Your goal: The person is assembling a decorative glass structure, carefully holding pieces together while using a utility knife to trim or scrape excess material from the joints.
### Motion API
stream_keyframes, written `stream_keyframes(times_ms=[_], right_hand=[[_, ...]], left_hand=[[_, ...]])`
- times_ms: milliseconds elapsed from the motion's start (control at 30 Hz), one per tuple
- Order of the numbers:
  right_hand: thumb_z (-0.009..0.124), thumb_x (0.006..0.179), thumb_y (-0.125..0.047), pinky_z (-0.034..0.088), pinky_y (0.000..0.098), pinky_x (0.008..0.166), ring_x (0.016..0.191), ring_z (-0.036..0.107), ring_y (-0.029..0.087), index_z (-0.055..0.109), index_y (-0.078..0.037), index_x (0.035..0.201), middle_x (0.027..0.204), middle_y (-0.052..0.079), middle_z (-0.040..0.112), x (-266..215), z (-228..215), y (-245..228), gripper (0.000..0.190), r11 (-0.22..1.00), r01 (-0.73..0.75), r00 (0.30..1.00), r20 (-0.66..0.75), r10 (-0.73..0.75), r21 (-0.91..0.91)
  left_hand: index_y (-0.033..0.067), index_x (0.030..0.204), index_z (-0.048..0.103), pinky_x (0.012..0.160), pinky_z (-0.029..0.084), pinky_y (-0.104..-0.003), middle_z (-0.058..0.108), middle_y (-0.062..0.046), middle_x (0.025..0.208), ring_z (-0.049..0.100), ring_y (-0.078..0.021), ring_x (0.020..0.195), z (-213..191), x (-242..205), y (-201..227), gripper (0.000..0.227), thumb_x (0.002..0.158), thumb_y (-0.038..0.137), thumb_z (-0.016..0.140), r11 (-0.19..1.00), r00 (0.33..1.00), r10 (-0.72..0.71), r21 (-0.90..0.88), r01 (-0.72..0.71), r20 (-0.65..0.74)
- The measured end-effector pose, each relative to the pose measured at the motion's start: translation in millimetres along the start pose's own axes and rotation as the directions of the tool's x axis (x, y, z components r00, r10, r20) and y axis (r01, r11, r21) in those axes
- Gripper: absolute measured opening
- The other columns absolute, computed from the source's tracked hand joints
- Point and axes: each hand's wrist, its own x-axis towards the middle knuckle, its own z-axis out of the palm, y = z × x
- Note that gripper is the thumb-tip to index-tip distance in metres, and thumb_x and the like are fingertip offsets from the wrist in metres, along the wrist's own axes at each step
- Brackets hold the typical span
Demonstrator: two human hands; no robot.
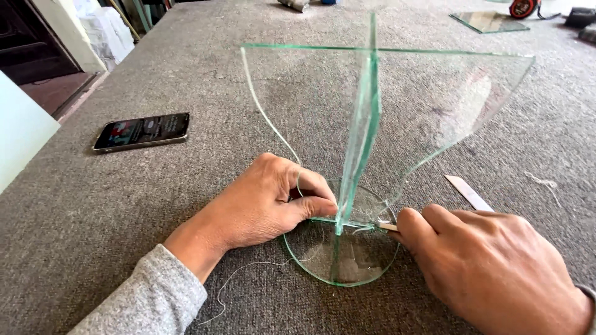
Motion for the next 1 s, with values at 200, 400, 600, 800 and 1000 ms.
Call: stream_keyframes(times_ms=[200, 400, 600, 800, 1000], right_hand=[[0.054, 0.107, -0.041, 0.068, 0.0557, 0.064, 0.081, 0.078, 0.027, 0.047, -0.032, 0.115, 0.090, -0.006, 0.064, 6, -2, -6, 0.014, 0.998, 0.039, 0.998, 0.053, -0.037, -0.043], [0.051, 0.110, -0.040, 0.062, 0.0566, 0.055, 0.066, 0.076, 0.029, 0.050, -0.030, 0.110, 0.082, -0.004, 0.065, 8, 4, 6, 0.010, 0.990, 0.144, 0.989, -0.023, -0.144, -0.009], [0.053, 0.109, -0.042, 0.063, 0.0564, 0.059, 0.075, 0.076, 0.026, 0.051, -0.035, 0.109, 0.084, -0.007, 0.063, 4, 17, 20, 0.008, 0.977, 0.214, 0.976, -0.038, -0.213, 0.013], [0.052, 0.107, -0.048, 0.066, 0.0535, 0.059, 0.069, 0.078, 0.027, 0.050, -0.035, 0.107, 0.081, -0.009, 0.063, 2, 9, 5, 0.013, 0.999, 0.025, 0.990, -0.137, -0.031, -0.041], [0.051, 0.106, -0.046, 0.067, 0.0569, 0.067, 0.082, 0.079, 0.029, 0.050, -0.035, 0.112, 0.090, -0.007, 0.066, 6, -1, -7, 0.014, 1.000, 0.002, 0.999, 0.038, -0.002, -0.005]], left_hand=[[0.0192, 0.089, 0.091, 0.065, 0.047, -0.024, 0.084, 0.013, 0.075, 0.059, 0.0040, 0.069, 2, 2, 0, 0.013, 0.099, 0.025, 0.084, 0.999, 0.998, -0.052, -0.002, 0.052, 0.025], [0.0198, 0.092, 0.091, 0.069, 0.054, -0.022, 0.088, 0.012, 0.081, 0.070, 0.0043, 0.074, 3, 1, -2, 0.014, 0.099, 0.029, 0.084, 1.000, 1.000, -0.003, -0.015, 0.004, 0.008], [0.0205, 0.094, 0.092, 0.068, 0.053, -0.022, 0.089, 0.011, 0.083, 0.070, 0.0042, 0.074, 1, 2, -2, 0.014, 0.099, 0.029, 0.082, 1.000, 1.000, 0.001, -0.023, 0.000, 0.028], [0.0207, 0.090, 0.091, 0.065, 0.048, -0.024, 0.083, 0.013, 0.076, 0.061, 0.0033, 0.069, 2, 3, -3, 0.015, 0.099, 0.029, 0.084, 1.000, 0.999, -0.011, -0.012, 0.011, 0.031], [0.0223, 0.086, 0.091, 0.058, 0.040, -0.026, 0.077, 0.014, 0.068, 0.048, 0.0008, 0.062, 4, 2, -3, 0.016, 0.099, 0.029, 0.085, 0.999, 1.000, -0.006, 0.034, 0.006, 0.013]])
